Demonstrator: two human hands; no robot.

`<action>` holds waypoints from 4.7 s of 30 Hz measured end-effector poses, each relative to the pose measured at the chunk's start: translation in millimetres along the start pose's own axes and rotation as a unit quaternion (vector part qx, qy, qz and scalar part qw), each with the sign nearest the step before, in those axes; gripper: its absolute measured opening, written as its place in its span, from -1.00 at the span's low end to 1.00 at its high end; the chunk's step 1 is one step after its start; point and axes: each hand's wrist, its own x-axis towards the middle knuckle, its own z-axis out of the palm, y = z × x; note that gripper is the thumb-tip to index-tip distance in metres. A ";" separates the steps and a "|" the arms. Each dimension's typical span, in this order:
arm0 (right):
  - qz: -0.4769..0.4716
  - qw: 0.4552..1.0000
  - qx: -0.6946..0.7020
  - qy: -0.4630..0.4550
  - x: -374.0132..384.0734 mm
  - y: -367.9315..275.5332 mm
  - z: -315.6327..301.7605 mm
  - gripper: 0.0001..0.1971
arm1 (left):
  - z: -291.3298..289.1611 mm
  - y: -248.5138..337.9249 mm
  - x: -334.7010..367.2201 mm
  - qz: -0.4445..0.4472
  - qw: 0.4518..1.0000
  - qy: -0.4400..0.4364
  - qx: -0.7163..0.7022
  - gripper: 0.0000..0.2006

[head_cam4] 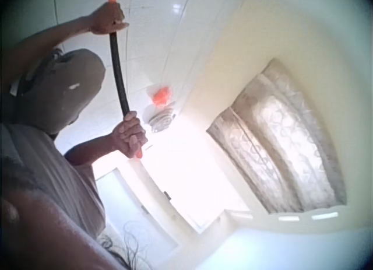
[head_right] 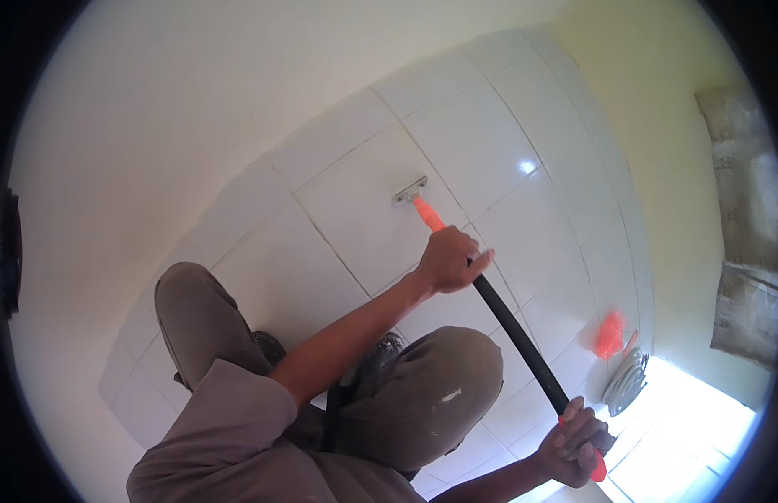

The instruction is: The person uses a long-handled scraper tool to remove residue or grout from the edges of floor tiles while kneeling on the floor.

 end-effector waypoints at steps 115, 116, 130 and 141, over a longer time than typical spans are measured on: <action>-0.023 0.993 0.071 0.096 20.3 36.0 68.0 -0.69 | -69.4 -48.4 49.5 0.056 0.998 -0.006 0.006 -0.58; -0.024 0.993 0.071 0.096 21.3 39.0 69.1 -0.69 | -68.8 -52.0 53.9 0.057 0.998 -0.007 0.005 -0.58; -0.023 0.994 0.094 0.060 23.4 54.3 74.4 -0.72 | -78.8 -62.4 64.8 0.030 0.999 -0.014 0.031 -0.57; -0.044 0.994 0.044 0.089 15.6 46.0 82.6 -0.70 | -75.9 -57.2 58.5 0.043 0.999 -0.002 0.013 -0.60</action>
